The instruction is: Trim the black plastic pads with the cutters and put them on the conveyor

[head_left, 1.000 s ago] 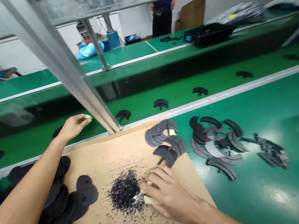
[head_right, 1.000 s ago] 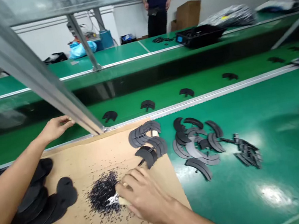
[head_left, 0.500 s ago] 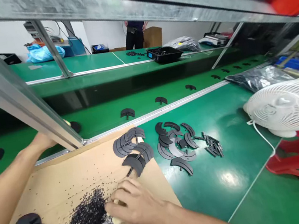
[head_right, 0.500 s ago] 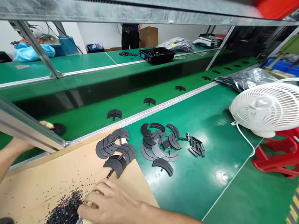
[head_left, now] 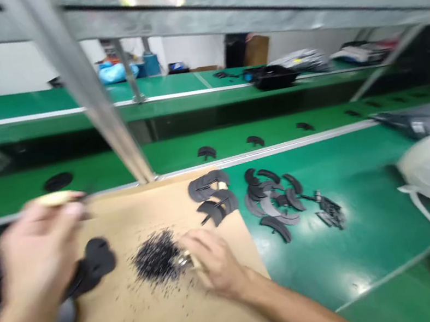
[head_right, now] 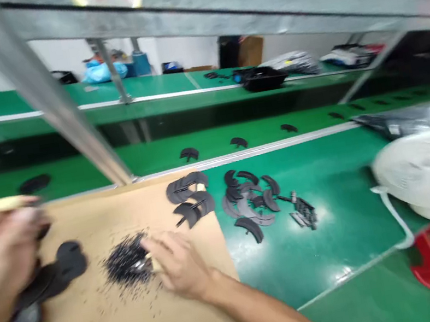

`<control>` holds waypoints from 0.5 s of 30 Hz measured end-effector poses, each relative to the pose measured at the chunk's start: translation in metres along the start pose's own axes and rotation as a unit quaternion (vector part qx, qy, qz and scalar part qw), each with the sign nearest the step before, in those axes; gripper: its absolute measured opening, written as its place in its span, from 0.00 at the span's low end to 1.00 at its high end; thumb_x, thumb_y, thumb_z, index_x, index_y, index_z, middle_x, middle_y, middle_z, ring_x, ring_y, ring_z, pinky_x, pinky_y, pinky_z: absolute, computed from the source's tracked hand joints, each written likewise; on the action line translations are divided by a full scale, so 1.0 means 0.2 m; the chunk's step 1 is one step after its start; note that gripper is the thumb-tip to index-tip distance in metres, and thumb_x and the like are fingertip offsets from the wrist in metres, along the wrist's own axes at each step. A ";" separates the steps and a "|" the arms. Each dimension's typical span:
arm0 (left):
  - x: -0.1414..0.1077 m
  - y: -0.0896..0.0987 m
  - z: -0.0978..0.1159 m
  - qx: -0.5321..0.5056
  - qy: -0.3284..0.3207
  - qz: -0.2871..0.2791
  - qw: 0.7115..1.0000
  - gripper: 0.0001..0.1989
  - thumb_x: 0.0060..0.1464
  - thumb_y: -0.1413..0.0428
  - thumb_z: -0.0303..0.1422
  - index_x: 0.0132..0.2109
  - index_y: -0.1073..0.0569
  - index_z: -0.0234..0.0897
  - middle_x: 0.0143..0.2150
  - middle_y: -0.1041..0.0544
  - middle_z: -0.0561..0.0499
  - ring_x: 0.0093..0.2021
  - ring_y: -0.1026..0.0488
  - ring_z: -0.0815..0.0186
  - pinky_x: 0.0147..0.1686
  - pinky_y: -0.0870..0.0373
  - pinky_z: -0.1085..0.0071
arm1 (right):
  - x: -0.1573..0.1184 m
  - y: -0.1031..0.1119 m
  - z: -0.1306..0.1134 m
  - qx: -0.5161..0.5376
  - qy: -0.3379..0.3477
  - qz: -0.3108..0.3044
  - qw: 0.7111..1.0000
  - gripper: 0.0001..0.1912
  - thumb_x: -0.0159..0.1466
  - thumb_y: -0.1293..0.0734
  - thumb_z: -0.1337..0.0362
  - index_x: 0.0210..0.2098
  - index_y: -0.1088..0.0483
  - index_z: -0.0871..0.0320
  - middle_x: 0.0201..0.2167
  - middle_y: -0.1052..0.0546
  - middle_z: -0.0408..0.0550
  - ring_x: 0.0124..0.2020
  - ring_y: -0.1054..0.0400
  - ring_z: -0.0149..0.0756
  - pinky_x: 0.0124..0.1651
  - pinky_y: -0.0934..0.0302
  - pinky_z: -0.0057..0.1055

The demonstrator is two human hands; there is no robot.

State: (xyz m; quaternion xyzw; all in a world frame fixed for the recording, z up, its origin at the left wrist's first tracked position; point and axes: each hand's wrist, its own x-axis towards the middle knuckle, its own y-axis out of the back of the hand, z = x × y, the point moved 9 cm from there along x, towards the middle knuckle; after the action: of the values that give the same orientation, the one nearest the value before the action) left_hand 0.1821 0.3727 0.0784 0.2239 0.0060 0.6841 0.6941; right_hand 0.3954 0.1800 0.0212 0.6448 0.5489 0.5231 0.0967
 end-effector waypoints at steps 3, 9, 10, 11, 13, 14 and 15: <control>-0.40 -0.37 -0.03 -0.113 0.098 -0.250 0.957 0.20 0.50 0.34 0.47 0.40 0.23 0.34 0.38 0.19 0.47 0.37 0.22 0.64 0.39 0.24 0.69 | 0.05 0.07 0.01 0.030 0.008 0.061 0.998 0.30 0.67 0.39 0.68 0.69 0.42 0.57 0.57 0.29 0.62 0.58 0.31 0.48 0.55 0.31 0.44; -0.66 -0.58 -0.18 -0.175 0.139 -0.422 0.879 0.19 0.65 0.45 0.46 0.45 0.25 0.31 0.39 0.21 0.44 0.35 0.25 0.66 0.38 0.27 0.69 | 0.15 -0.03 -0.03 0.140 0.089 -0.037 0.985 0.16 0.67 0.40 0.74 0.51 0.30 0.56 0.38 0.22 0.52 0.37 0.27 0.39 0.39 0.31 0.35; -0.65 -0.53 -0.18 -0.122 0.098 -0.426 0.891 0.18 0.67 0.48 0.44 0.46 0.25 0.32 0.41 0.21 0.43 0.37 0.25 0.65 0.40 0.27 0.68 | 0.15 -0.04 -0.03 0.146 0.084 -0.042 0.985 0.15 0.67 0.40 0.74 0.49 0.30 0.56 0.36 0.22 0.51 0.35 0.28 0.38 0.37 0.32 0.34; -0.61 -0.47 -0.17 -0.046 0.043 -0.421 0.905 0.16 0.68 0.49 0.41 0.46 0.25 0.32 0.42 0.21 0.43 0.40 0.25 0.63 0.43 0.27 0.66 | 0.15 -0.04 -0.03 0.148 0.073 -0.041 0.986 0.13 0.67 0.40 0.74 0.47 0.30 0.56 0.34 0.23 0.50 0.33 0.28 0.38 0.36 0.33 0.34; -0.50 -0.32 -0.16 0.153 -0.063 -0.372 0.913 0.13 0.68 0.50 0.37 0.46 0.24 0.33 0.44 0.22 0.42 0.46 0.26 0.59 0.49 0.30 0.61 | 0.15 -0.04 -0.01 0.148 0.028 -0.021 0.988 0.09 0.68 0.38 0.71 0.45 0.30 0.56 0.33 0.23 0.49 0.32 0.29 0.37 0.35 0.34 0.32; -0.44 -0.25 -0.17 0.254 -0.094 -0.338 0.901 0.12 0.67 0.49 0.36 0.46 0.24 0.33 0.46 0.22 0.41 0.48 0.27 0.57 0.51 0.31 0.59 | 0.15 -0.03 0.02 0.148 -0.006 -0.006 0.989 0.06 0.68 0.36 0.69 0.43 0.30 0.55 0.32 0.24 0.48 0.32 0.29 0.36 0.35 0.34 0.32; -0.38 -0.19 -0.19 0.341 -0.107 -0.311 0.881 0.11 0.66 0.47 0.35 0.46 0.24 0.33 0.47 0.23 0.40 0.49 0.28 0.55 0.51 0.32 0.58 | 0.15 -0.02 0.06 0.148 -0.049 0.008 0.988 0.03 0.69 0.35 0.66 0.42 0.30 0.55 0.32 0.24 0.47 0.31 0.30 0.36 0.35 0.35 0.31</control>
State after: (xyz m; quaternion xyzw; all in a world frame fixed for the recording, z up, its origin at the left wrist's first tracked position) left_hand 0.2013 0.3137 0.0107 0.5055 0.2338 0.3608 0.7481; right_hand 0.3974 0.2113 0.0312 0.6813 0.6099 0.4041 0.0229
